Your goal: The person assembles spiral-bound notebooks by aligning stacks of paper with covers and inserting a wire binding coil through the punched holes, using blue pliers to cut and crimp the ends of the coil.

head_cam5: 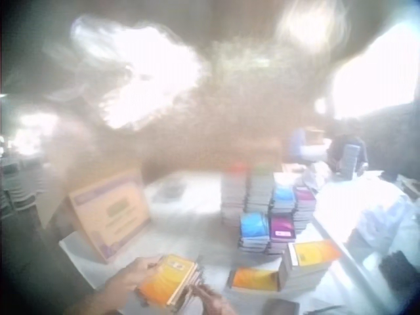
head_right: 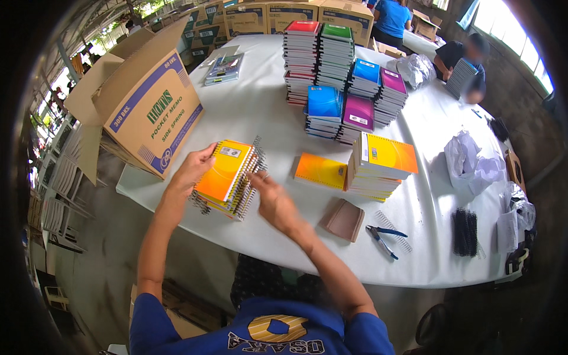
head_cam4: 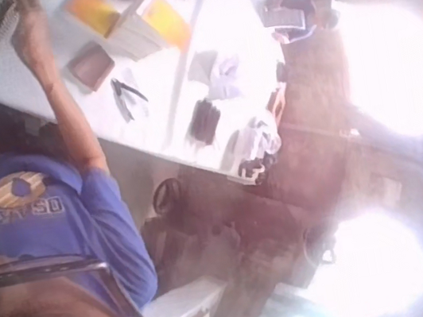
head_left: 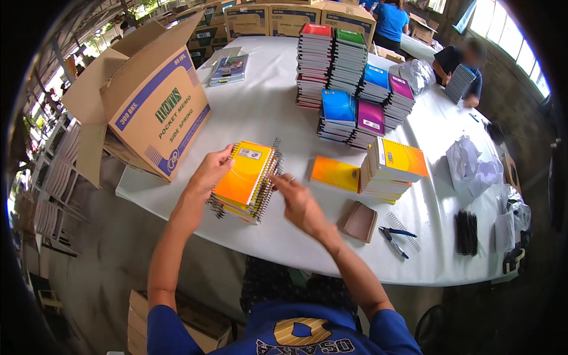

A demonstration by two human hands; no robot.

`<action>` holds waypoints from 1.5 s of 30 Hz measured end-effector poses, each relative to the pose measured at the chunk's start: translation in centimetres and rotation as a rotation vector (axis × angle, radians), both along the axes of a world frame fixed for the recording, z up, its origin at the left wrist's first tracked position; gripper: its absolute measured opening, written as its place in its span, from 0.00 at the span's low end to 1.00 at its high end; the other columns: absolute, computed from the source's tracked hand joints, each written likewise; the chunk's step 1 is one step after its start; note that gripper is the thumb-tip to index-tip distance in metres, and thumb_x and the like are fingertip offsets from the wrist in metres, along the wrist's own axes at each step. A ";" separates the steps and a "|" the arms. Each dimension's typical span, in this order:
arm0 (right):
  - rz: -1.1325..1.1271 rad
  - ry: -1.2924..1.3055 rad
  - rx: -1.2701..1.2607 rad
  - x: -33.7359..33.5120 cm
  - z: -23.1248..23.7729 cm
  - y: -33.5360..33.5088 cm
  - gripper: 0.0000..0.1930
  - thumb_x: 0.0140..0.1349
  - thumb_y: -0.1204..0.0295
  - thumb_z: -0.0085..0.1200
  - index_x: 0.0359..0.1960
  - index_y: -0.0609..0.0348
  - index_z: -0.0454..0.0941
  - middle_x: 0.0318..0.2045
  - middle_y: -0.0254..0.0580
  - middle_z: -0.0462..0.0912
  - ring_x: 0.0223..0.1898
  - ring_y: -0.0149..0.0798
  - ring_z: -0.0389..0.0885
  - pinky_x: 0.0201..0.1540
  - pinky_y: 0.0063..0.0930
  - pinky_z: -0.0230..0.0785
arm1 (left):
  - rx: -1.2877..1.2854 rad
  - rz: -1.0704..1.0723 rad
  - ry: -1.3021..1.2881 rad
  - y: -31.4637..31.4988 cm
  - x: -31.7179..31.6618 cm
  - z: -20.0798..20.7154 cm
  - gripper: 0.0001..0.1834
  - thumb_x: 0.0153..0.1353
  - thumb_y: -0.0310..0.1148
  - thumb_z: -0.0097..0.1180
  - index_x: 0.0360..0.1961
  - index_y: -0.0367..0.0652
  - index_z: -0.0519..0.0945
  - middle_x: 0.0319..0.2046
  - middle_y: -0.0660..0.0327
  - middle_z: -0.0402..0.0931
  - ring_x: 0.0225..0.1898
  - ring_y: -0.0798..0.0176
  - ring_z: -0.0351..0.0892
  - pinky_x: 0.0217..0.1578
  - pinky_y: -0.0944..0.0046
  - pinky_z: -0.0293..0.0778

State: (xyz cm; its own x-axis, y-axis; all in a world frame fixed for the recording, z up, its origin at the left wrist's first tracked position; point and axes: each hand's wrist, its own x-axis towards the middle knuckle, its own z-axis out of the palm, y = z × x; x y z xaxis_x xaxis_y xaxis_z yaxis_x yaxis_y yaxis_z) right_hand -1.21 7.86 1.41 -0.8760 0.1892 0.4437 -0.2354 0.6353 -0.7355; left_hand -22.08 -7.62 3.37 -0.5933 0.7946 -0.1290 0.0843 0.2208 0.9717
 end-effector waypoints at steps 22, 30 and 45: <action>-0.631 -0.151 0.277 -1.4 -2.2 15.6 0.15 0.48 0.74 0.67 0.35 0.66 0.76 0.33 0.52 0.83 0.38 0.49 0.83 0.38 0.40 0.74 | 0.377 -0.007 0.201 3.9 20.8 -3.3 0.41 0.61 0.23 0.58 0.73 0.44 0.53 0.73 0.52 0.50 0.75 0.53 0.44 0.68 0.56 0.55; -0.325 0.302 -1.364 10.8 1.4 1.0 0.13 0.55 0.86 0.61 0.40 0.65 0.74 0.37 0.35 0.80 0.40 0.28 0.79 0.47 0.23 0.72 | 0.726 -0.079 -0.556 6.4 19.9 -5.3 0.41 0.63 0.31 0.62 0.73 0.41 0.54 0.70 0.50 0.57 0.69 0.62 0.58 0.67 0.59 0.54; -0.429 -0.012 -0.551 16.5 -7.1 0.6 0.10 0.60 0.85 0.54 0.42 0.64 0.73 0.38 0.43 0.82 0.41 0.36 0.81 0.47 0.28 0.73 | 0.028 -0.247 1.234 5.4 22.4 0.1 0.42 0.56 0.49 0.59 0.70 0.46 0.62 0.66 0.56 0.66 0.70 0.42 0.57 0.66 0.33 0.50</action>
